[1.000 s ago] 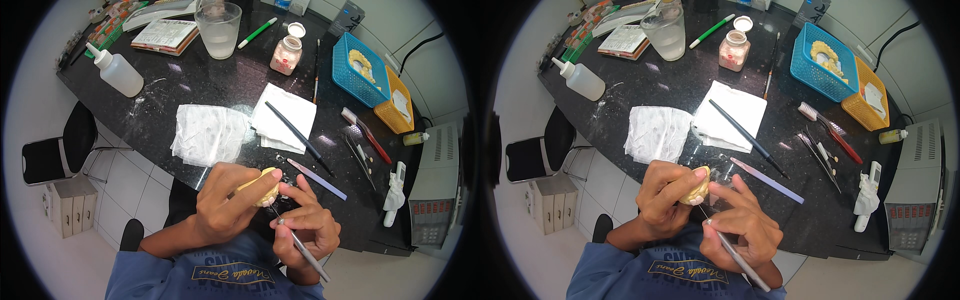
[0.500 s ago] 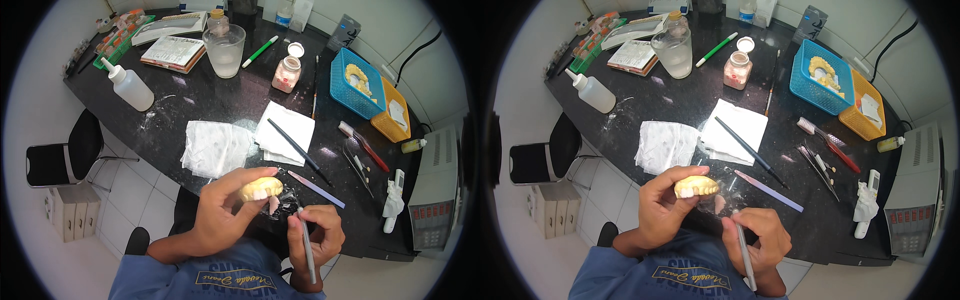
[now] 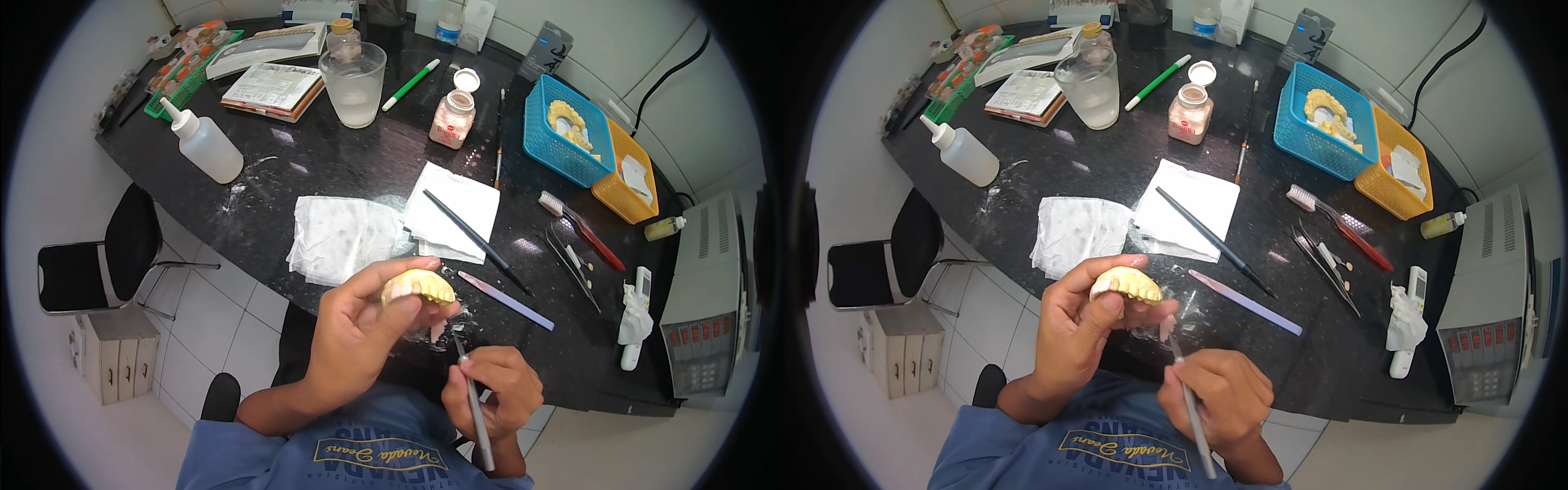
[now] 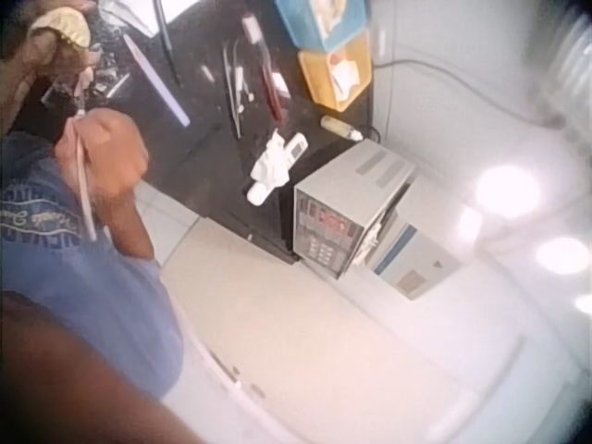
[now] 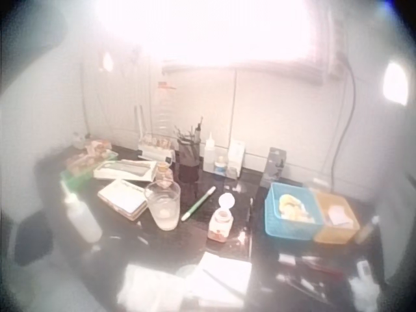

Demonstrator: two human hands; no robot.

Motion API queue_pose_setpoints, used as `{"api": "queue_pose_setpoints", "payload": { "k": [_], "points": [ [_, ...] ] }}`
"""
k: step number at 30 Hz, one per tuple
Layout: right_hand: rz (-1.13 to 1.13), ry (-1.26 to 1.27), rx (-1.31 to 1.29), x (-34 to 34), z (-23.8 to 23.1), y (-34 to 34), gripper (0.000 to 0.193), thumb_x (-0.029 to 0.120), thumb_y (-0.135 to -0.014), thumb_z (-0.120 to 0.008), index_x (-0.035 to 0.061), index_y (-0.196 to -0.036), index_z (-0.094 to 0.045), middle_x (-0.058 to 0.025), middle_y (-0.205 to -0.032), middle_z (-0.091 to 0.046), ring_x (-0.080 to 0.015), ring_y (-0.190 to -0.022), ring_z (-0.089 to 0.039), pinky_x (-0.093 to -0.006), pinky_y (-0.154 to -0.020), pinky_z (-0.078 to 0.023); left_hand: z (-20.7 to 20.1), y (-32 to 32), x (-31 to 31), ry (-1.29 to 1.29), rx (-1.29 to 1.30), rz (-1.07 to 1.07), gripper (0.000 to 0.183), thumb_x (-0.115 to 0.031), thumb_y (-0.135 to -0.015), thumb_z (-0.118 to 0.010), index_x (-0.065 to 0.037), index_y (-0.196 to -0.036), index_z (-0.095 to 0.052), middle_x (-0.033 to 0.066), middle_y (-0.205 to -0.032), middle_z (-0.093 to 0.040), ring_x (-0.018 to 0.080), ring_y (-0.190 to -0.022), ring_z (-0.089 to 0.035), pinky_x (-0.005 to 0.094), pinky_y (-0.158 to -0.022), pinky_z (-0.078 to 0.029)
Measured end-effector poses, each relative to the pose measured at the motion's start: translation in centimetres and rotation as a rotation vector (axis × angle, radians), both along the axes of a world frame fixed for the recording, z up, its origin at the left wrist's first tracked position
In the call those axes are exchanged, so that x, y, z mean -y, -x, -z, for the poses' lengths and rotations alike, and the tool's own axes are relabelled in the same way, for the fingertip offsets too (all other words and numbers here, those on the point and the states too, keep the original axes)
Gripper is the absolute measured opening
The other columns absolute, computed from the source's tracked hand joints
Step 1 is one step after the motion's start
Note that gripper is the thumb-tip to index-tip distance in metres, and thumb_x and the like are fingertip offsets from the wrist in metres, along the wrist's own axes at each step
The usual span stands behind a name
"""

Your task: The person holds a yellow dental mold and uses a fine brush to apply a pink material to the gum area. They then switch to a metal sculpting tool to shape and smooth the material, repeatedly rotating the mold to access different angles.

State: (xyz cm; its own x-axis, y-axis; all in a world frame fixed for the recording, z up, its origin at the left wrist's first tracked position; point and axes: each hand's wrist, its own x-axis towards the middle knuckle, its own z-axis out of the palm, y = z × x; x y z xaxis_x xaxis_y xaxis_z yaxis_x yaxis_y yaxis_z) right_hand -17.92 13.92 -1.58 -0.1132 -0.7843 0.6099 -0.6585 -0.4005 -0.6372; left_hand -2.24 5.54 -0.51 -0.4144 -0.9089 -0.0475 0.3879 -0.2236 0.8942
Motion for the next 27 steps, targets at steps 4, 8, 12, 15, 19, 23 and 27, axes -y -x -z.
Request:
{"api": "queue_pose_setpoints", "payload": {
  "k": [4,8,12,15,19,23,27],
  "points": [
    [-0.058,0.056,0.318,0.2,0.3,0.5,0.016,-0.004,-0.072,-0.071,-0.0011,-0.085,-0.061,-0.0110,-0.068,-0.066,-0.0238,-0.068,-0.071,-0.0373,-0.068,-0.060,1.1,-0.2,-0.2,0.483,0.339,-0.115,0.035,-0.002,-0.090,-0.065,0.001,-0.125,-0.062,0.0133,-0.106,-0.068,0.0199,-0.093,-0.066,0.0299,-0.078,-0.054],
    [-0.115,0.050,0.434,0.9,-0.2,0.1,0.014,-0.003,-0.075,-0.070,-0.0021,-0.085,-0.059,-0.0118,-0.065,-0.066,-0.0306,-0.075,-0.072,-0.0479,-0.086,-0.057,1.7,0.1,-0.2,0.748,0.460,-0.171,0.042,0.005,-0.079,-0.070,-0.003,-0.121,-0.067,0.0148,-0.098,-0.068,0.0235,-0.087,-0.066,0.0301,-0.073,-0.053],
    [-0.179,0.043,0.435,1.5,-0.2,-0.1,0.014,0.001,-0.078,-0.070,-0.0013,-0.085,-0.059,-0.0113,-0.068,-0.067,-0.0358,-0.089,-0.073,-0.0516,-0.090,-0.054,1.9,0.4,-0.4,0.777,0.507,-0.228,0.048,0.006,-0.073,-0.072,-0.003,-0.120,-0.068,0.0123,-0.094,-0.067,0.0244,-0.084,-0.065,0.0304,-0.072,-0.053],
    [-0.182,-0.003,0.365,1.7,-0.7,-0.1,0.015,0.002,-0.078,-0.072,-0.0002,-0.085,-0.059,-0.0104,-0.069,-0.067,-0.0383,-0.096,-0.071,-0.0517,-0.091,-0.054,2.3,0.6,-0.5,0.824,0.528,-0.268,0.050,0.007,-0.071,-0.072,-0.004,-0.120,-0.069,0.0110,-0.093,-0.066,0.0229,-0.081,-0.065,0.0300,-0.068,-0.054],
    [-0.190,-0.033,0.316,1.9,-0.7,0.1,0.015,0.003,-0.077,-0.072,0.0016,-0.083,-0.059,-0.0091,-0.068,-0.066,-0.0384,-0.098,-0.071,-0.0514,-0.093,-0.053,2.5,0.7,-0.6,0.835,0.530,-0.288,0.051,0.006,-0.070,-0.073,-0.004,-0.120,-0.069,0.0101,-0.092,-0.066,0.0216,-0.076,-0.064,0.0293,-0.062,-0.053],
    [-0.197,-0.045,0.296,1.9,-0.6,0.1,0.015,0.003,-0.076,-0.072,0.0030,-0.082,-0.059,-0.0084,-0.067,-0.066,-0.0382,-0.099,-0.071,-0.0512,-0.094,-0.052,2.6,0.7,-0.6,0.841,0.561,-0.289,0.051,0.005,-0.070,-0.074,-0.005,-0.119,-0.069,0.0095,-0.092,-0.066,0.0212,-0.075,-0.064,0.0291,-0.062,-0.053],
    [-0.196,-0.055,0.266,2.0,-0.6,0.1,0.015,0.003,-0.076,-0.073,0.0040,-0.082,-0.059,-0.0080,-0.067,-0.066,-0.0383,-0.101,-0.070,-0.0511,-0.095,-0.052,2.6,0.8,-0.6,0.839,0.557,-0.297,0.051,0.003,-0.070,-0.076,-0.005,-0.119,-0.069,0.0092,-0.092,-0.066,0.0209,-0.077,-0.064,0.0290,-0.063,-0.052]
  ]
}}
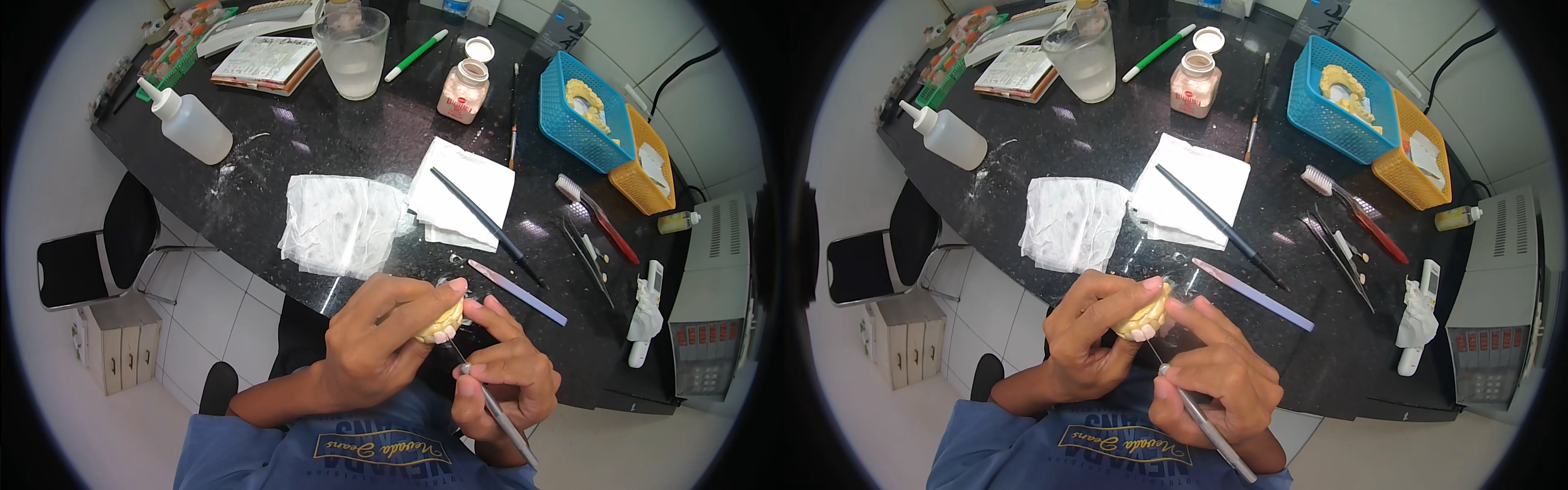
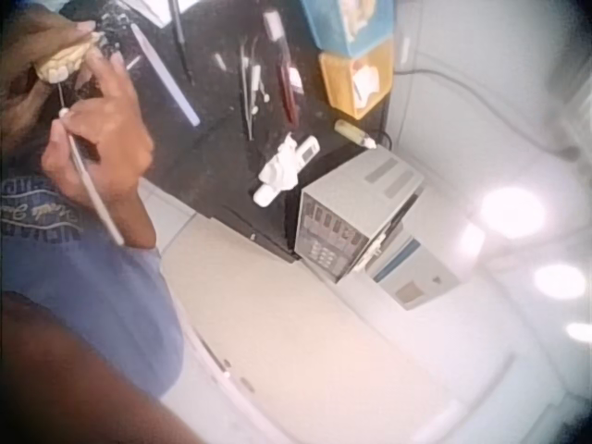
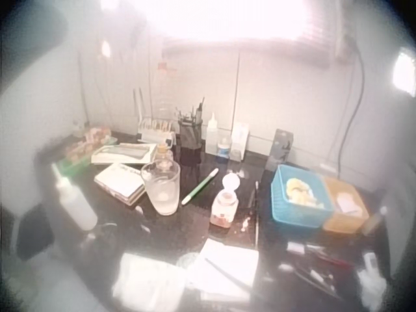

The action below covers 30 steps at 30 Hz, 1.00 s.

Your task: The person holds a yellow dental mold and uses a fine brush to apply a pink material to the gum area. They then switch to a metal sculpting tool to shape and smooth the material, repeatedly rotating the mold to access different angles.

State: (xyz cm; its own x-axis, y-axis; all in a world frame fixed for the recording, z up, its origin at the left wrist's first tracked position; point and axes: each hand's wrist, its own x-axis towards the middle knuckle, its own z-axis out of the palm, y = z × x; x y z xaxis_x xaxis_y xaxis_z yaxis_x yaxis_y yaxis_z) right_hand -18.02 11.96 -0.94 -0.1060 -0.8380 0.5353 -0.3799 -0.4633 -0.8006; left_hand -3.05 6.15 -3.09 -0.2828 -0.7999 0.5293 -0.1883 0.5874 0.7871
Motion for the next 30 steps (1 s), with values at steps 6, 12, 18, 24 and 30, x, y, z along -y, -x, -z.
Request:
{"api": "queue_pose_setpoints", "payload": {
  "k": [6,12,18,24,30],
  "points": [
    [-0.005,-0.012,-0.007,0.01,0.00,-0.02,0.016,0.003,-0.075,-0.073,0.0045,-0.082,-0.059,-0.0079,-0.067,-0.066,-0.0383,-0.101,-0.070,-0.0514,-0.096,-0.050,-0.03,0.00,0.03,0.005,0.000,-0.003,0.051,0.004,-0.069,-0.076,-0.004,-0.119,-0.069,0.0092,-0.092,-0.065,0.0213,-0.077,-0.063,0.0291,-0.063,-0.052],
    [0.000,-0.009,-0.025,0.03,-0.01,-0.03,0.016,0.003,-0.075,-0.074,0.0045,-0.082,-0.059,-0.0078,-0.067,-0.066,-0.0378,-0.101,-0.070,-0.0512,-0.097,-0.050,0.08,-0.02,0.04,0.012,-0.001,-0.002,0.052,0.004,-0.068,-0.076,-0.004,-0.119,-0.070,0.0092,-0.091,-0.065,0.0215,-0.076,-0.062,0.0295,-0.063,-0.051],
    [0.008,-0.011,-0.045,0.01,0.04,-0.08,0.015,0.004,-0.076,-0.073,0.0049,-0.082,-0.059,-0.0069,-0.068,-0.066,-0.0369,-0.102,-0.070,-0.0505,-0.098,-0.050,0.10,-0.02,0.10,0.020,0.003,-0.003,0.053,0.005,-0.067,-0.076,-0.004,-0.119,-0.069,0.0091,-0.091,-0.065,0.0213,-0.076,-0.062,0.0294,-0.062,-0.051],
    [0.008,-0.019,-0.053,-0.14,0.05,-0.03,0.016,0.005,-0.077,-0.074,0.0061,-0.083,-0.059,-0.0064,-0.067,-0.065,-0.0362,-0.102,-0.070,-0.0509,-0.102,-0.047,0.18,-0.03,0.10,0.022,0.009,-0.006,0.053,0.005,-0.067,-0.076,-0.004,-0.119,-0.069,0.0091,-0.091,-0.065,0.0209,-0.075,-0.062,0.0291,-0.062,-0.051],
    [-0.004,-0.029,-0.067,-0.22,-0.13,0.09,0.016,0.007,-0.078,-0.073,0.0068,-0.085,-0.059,-0.0066,-0.068,-0.066,-0.0361,-0.103,-0.070,-0.0528,-0.106,-0.043,-0.03,0.04,0.18,0.017,0.003,-0.004,0.052,0.006,-0.068,-0.075,-0.003,-0.119,-0.069,0.0097,-0.091,-0.065,0.0204,-0.075,-0.063,0.0285,-0.061,-0.052]
  ]
}}
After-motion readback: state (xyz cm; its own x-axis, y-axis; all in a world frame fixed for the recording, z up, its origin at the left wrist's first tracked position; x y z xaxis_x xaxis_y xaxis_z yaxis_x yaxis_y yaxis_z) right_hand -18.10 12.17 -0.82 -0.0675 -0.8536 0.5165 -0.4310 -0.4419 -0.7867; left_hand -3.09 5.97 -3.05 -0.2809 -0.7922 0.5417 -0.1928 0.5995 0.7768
